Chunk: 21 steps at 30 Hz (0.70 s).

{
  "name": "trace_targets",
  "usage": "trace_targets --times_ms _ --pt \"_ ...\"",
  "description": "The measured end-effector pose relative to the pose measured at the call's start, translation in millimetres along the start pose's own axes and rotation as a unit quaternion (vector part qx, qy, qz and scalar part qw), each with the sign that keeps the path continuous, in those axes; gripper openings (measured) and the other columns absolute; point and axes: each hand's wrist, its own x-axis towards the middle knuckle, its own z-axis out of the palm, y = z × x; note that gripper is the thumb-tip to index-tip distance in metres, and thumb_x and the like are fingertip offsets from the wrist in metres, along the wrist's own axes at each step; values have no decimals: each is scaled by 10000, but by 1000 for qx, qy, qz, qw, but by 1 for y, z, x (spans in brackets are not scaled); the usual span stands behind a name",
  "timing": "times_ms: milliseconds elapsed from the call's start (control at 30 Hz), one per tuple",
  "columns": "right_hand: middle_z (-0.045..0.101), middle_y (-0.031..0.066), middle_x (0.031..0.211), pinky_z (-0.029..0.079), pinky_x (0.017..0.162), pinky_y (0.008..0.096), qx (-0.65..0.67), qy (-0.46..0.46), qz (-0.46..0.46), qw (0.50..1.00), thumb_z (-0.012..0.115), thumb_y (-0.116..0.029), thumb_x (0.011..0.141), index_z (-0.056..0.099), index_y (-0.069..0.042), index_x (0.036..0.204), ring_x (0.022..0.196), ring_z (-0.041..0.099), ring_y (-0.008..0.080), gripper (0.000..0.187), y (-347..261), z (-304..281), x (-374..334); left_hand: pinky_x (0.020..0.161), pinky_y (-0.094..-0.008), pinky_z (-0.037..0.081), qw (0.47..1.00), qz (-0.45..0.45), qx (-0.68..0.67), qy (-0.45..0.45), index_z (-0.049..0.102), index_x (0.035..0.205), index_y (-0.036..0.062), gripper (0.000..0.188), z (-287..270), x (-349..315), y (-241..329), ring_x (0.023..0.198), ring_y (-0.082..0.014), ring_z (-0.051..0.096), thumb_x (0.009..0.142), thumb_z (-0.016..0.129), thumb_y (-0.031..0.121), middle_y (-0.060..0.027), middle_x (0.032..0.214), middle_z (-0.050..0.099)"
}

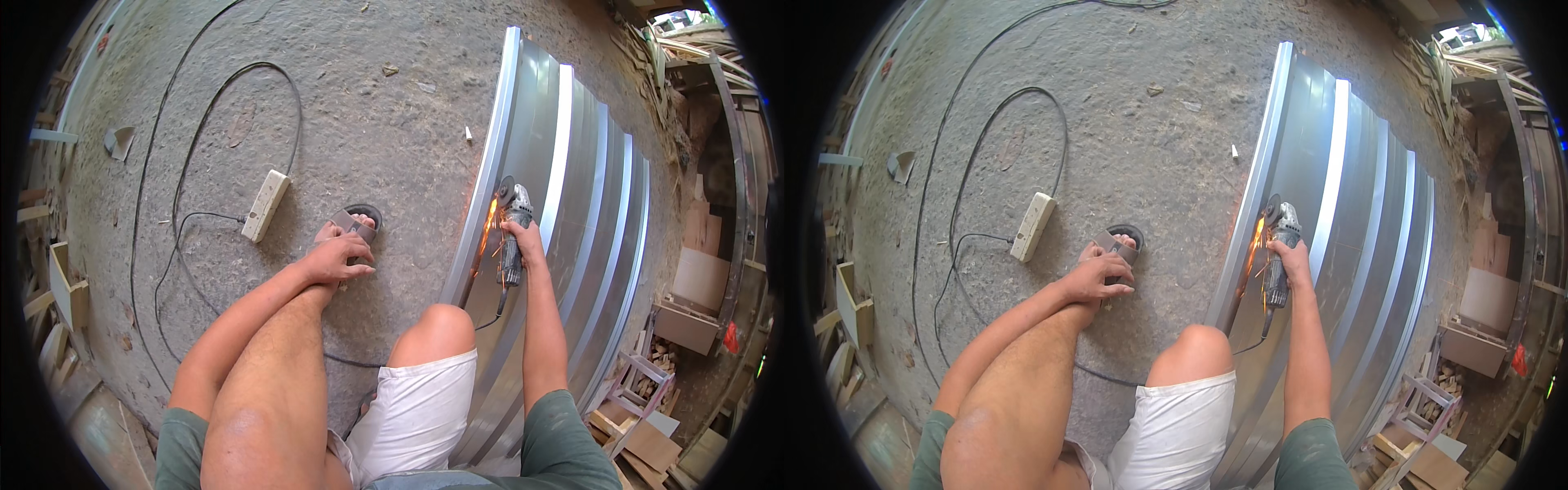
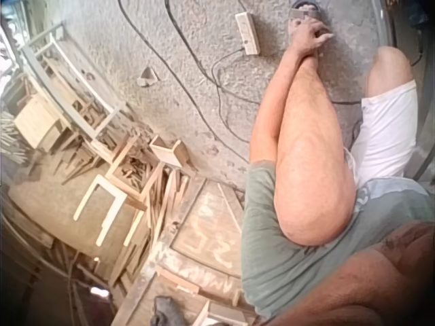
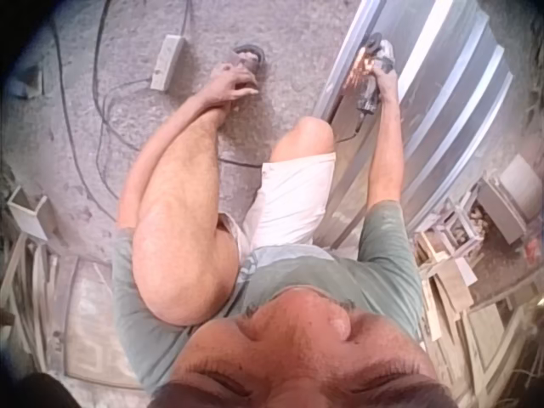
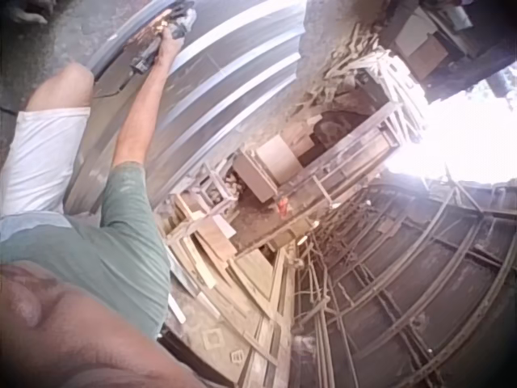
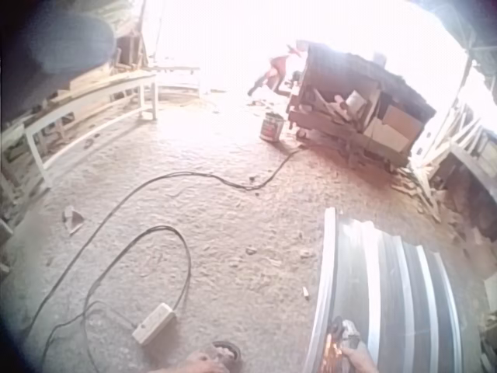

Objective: The person uses an angle grinder to cut a strip off the edge of a corrugated metal sheet while holding the sheet down by hand.

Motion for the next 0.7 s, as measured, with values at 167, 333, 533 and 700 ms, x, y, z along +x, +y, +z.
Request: trace_targets --times_ms 167,333,533,700 --pt "671 66 756 553 512 334 25 -10 26 999 753 -140 816 634 -6 979 556 650 171 242 -7 5 4 1080 -467 323 1000 -11 5 -8 758 1080 114 345 -2 -3 3 1207 -224 593 919 729 418 -54 1167 704" --pt "668 108 825 584 514 370 11 -26 13 1000 790 -107 788 556 37 1090 600 683 206 408 -8 -2 13 1084 -461 320 1000 -8 7 -6 760 1079 116 346 -2 -2 3 1203 -217 593 921 725 422 -50 1163 706" --pt "667 104 814 583 521 363 -10 -12 6 1000 794 -111 778 580 45 1070 584 678 202 393 -9 -4 15 1025 -473 351 1000 7 3 18 771 1052 142 326 1 -1 1 1158 -227 604 895 746 427 -42 1102 711" --pt "661 103 803 567 503 362 19 -30 12 999 785 -109 779 581 40 1054 566 667 205 374 -16 2 13 1087 -463 315 1000 -10 3 -5 760 1072 111 355 -1 -3 3 1204 -218 592 920 727 430 -51 1153 705"
